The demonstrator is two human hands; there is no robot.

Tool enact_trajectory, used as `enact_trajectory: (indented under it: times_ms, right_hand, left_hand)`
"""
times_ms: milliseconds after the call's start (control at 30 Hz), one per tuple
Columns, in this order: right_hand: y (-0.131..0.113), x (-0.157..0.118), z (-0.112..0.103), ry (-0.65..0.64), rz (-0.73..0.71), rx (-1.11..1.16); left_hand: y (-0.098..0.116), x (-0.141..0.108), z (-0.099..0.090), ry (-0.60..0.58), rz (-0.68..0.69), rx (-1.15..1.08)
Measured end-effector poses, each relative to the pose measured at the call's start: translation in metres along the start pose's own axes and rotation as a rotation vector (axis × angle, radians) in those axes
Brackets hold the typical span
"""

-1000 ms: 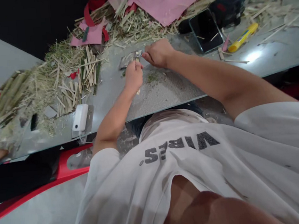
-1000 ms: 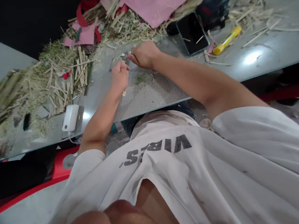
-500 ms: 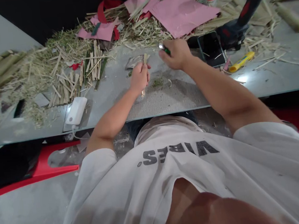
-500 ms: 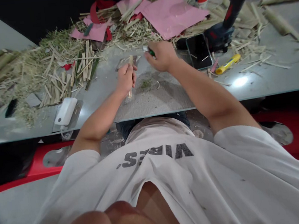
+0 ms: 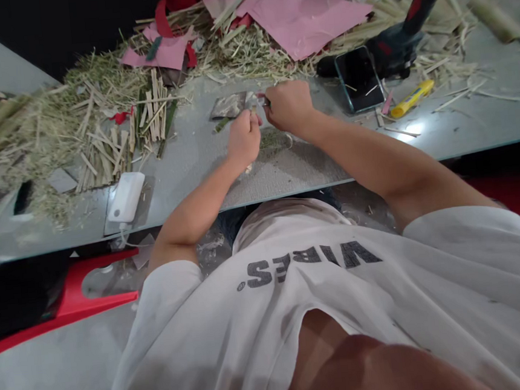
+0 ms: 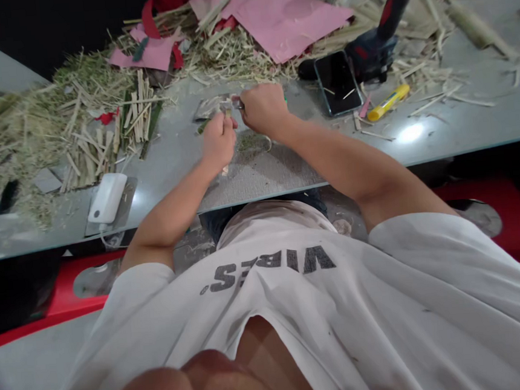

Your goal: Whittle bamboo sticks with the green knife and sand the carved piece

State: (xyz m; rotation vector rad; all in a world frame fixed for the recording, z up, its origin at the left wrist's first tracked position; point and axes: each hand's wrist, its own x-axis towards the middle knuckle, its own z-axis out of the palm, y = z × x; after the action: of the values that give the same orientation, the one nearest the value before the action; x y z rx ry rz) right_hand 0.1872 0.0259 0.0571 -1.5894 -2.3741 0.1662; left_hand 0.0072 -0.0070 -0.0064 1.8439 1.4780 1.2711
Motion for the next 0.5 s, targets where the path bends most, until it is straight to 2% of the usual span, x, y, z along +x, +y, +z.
enact_trajectory:
  times_ms: [133, 233, 300, 367, 500]
  right_hand:
    - [0.006, 0.011, -0.002, 0.053, 0.046, 0.040]
    - [0.023, 0.022, -0.006, 0.111, 0.197, 0.055]
    - [0.034, 0.025, -0.009, 0.144, 0.223, 0.049]
    - [0.040, 0.023, -0.011, 0.164, 0.189, 0.050]
    - [0.035, 0.008, -0.017, 0.167, 0.042, 0.089]
  left_hand:
    - [0.005, -0.009, -0.001, 0.008, 0.075, 0.048]
    - [0.014, -0.022, 0.003, -0.062, 0.151, -0.013]
    - [0.017, -0.026, 0.005, -0.112, 0.135, -0.108]
    - [0.018, -0.022, 0.004, -0.102, 0.081, -0.226]
    - [0.015, 0.001, -0.012, 0.024, -0.007, -0.306]
